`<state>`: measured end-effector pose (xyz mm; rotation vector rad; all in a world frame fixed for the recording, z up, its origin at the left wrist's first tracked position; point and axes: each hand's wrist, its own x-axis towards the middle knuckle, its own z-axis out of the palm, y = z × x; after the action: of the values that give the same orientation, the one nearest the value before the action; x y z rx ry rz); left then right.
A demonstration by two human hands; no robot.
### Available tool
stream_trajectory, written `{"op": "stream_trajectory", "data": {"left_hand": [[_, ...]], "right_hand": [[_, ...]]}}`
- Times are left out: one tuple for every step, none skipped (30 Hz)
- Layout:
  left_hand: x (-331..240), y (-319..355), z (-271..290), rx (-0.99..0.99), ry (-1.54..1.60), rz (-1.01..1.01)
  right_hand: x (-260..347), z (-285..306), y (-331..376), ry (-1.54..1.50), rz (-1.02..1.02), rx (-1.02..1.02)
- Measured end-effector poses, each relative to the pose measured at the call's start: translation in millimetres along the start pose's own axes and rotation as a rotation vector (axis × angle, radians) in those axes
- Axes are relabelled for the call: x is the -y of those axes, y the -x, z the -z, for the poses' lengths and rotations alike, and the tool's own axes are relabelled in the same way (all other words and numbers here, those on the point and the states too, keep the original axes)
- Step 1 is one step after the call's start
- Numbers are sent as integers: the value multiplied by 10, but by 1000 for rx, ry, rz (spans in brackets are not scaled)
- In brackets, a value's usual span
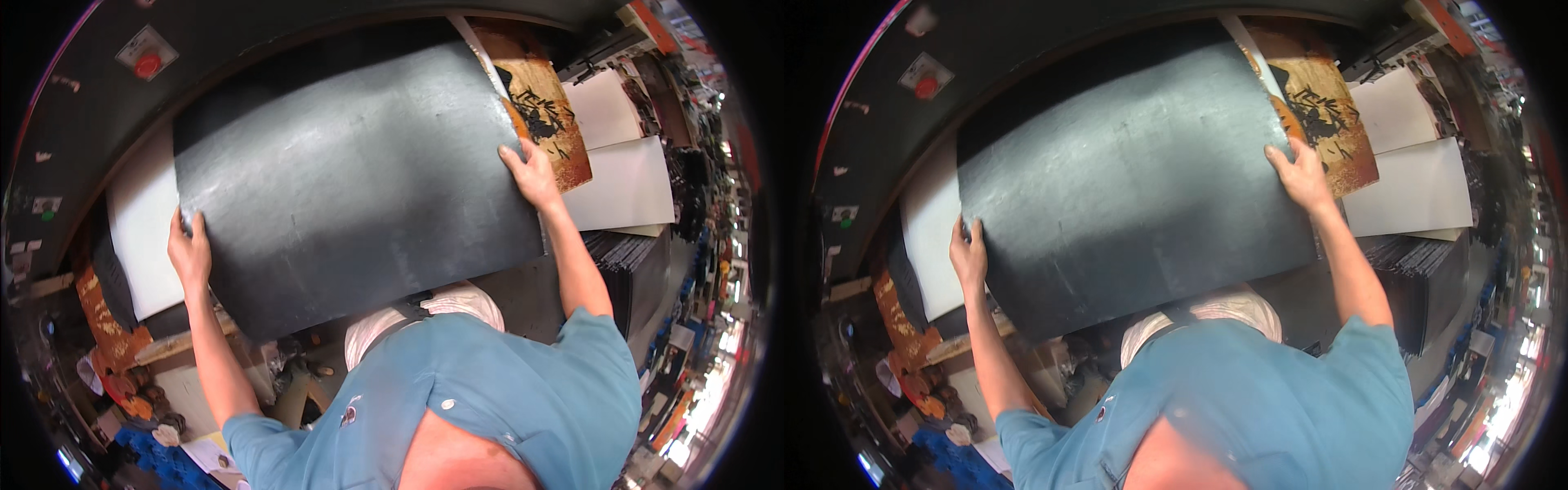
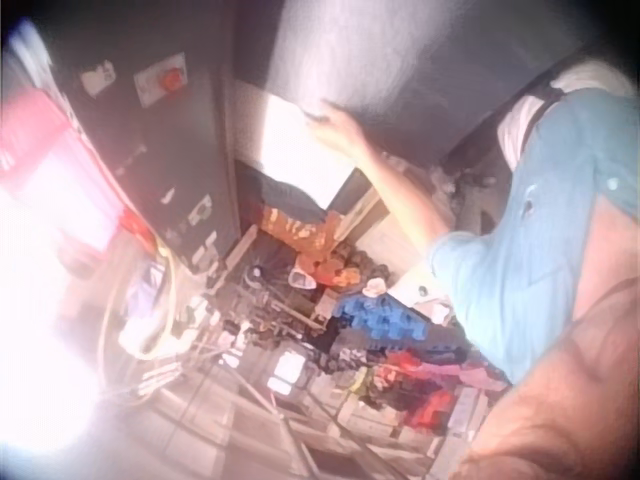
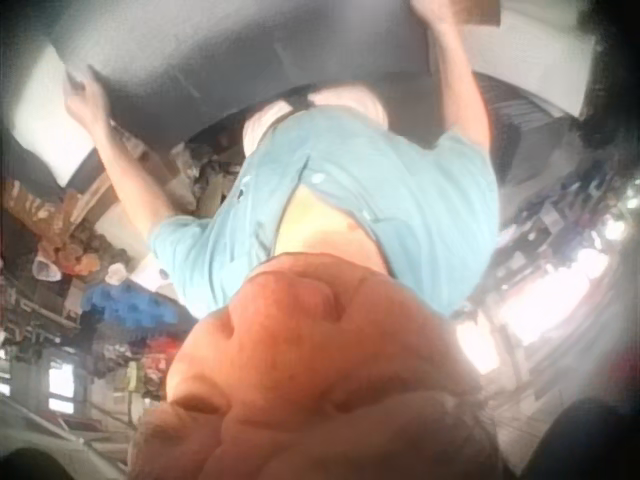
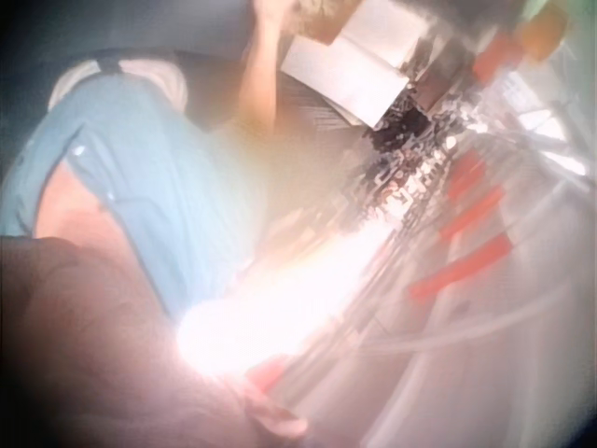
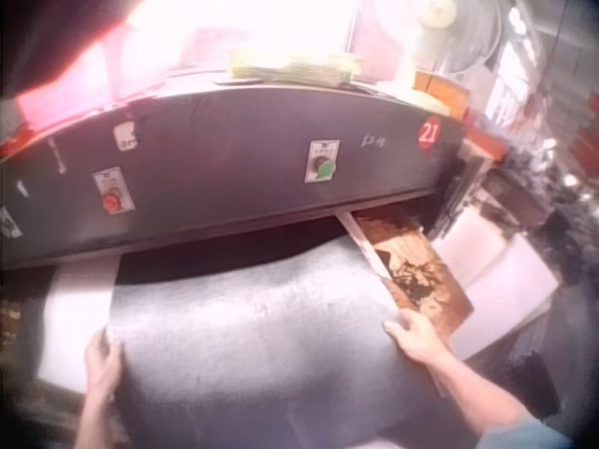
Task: The person places a black sheet of material onto a heated press, positions a wooden template over it, and closes the press. They repeat this cycle multiple times, removing the pressed material and replacing it with a fresh sheet. The person handles the black material, the wooden template, and the press throughout the task.
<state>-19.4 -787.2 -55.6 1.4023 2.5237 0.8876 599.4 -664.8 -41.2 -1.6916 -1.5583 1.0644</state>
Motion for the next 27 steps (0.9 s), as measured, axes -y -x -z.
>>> {"op": "stream_trajectory", "data": {"left_hand": [[56, -50, -39, -12, 44, 52], [107, -136, -55, -32, 109, 56], [114, -334, -114, -63, 37, 36], [95, -568, -197, -146, 30, -115], [54, -817, -284, -226, 39, -204], [-12, -1035, -326, -223, 13, -179], [-125, -1196, -352, -218, -199, -146], [-282, -1254, -360, -162, -298, -70], [-484, -1169, -377, -216, -395, -155], [-758, -1012, -416, -207, -535, -128], [-1069, -775, -447, -109, -253, -330], [-1391, -460, -512, 27, 25, -447], [-1682, 27, -622, 255, 215, -491], [-1941, 419, -672, 503, 218, -670], [-2195, 811, -780, 573, 188, -777], [-2415, 1115, -884, 569, 168, -956], [-2583, 1249, -1007, 611, 189, -867], [-2687, 1330, -1098, 604, 197, -849], [-2721, 1378, -1125, 509, 187, -812], [-2718, 1368, -1132, 506, 263, -722], [-2696, 1296, -1136, 503, 354, -636], [-2656, 1240, -1124, 548, 410, -486], [-2626, 1171, -1126, 512, 398, -445], [-2602, 1131, -1125, 533, 318, -340], [-2594, 1124, -1134, 571, 275, -288], [-2609, 1148, -1158, 464, 243, -449], [-2643, 1205, -1195, 346, 187, -591]], "right_hand": [[-22, -29, -7, 49, 107, -49], [1, -66, -10, 77, 265, -75], [97, -147, -186, 38, 277, -92], [244, -145, -365, 191, 316, -112], [413, -151, -575, 235, 264, -67], [560, -221, -783, 178, 240, -84], [684, -265, -948, 86, 254, -44], [780, -322, -1095, 127, 265, -82], [857, -359, -1212, 48, 237, -40], [892, -372, -1279, 11, 256, -34], [909, -408, -1321, -30, 268, -42], [908, -410, -1339, -132, 266, -17], [916, -456, -1369, -172, 180, -25], [927, -468, -1393, -261, 152, -37], [954, -491, -1432, -220, 179, -43], [989, -502, -1472, -194, 211, -61], [1007, -458, -1493, -257, 161, 82], [1017, -416, -1497, -73, 192, 53], [1008, -365, -1471, -240, 268, 55], [1005, -355, -1452, -410, 339, 51], [895, -215, -1353, -232, 303, 3], [727, 14, -1179, -70, 325, -42], [562, 39, -1017, -40, 347, -117], [382, 90, -866, 136, 347, -185], [200, 68, -742, 277, 273, -225], [27, 84, -637, 408, 328, -108], [-126, 113, -560, 530, 549, -96]]}}
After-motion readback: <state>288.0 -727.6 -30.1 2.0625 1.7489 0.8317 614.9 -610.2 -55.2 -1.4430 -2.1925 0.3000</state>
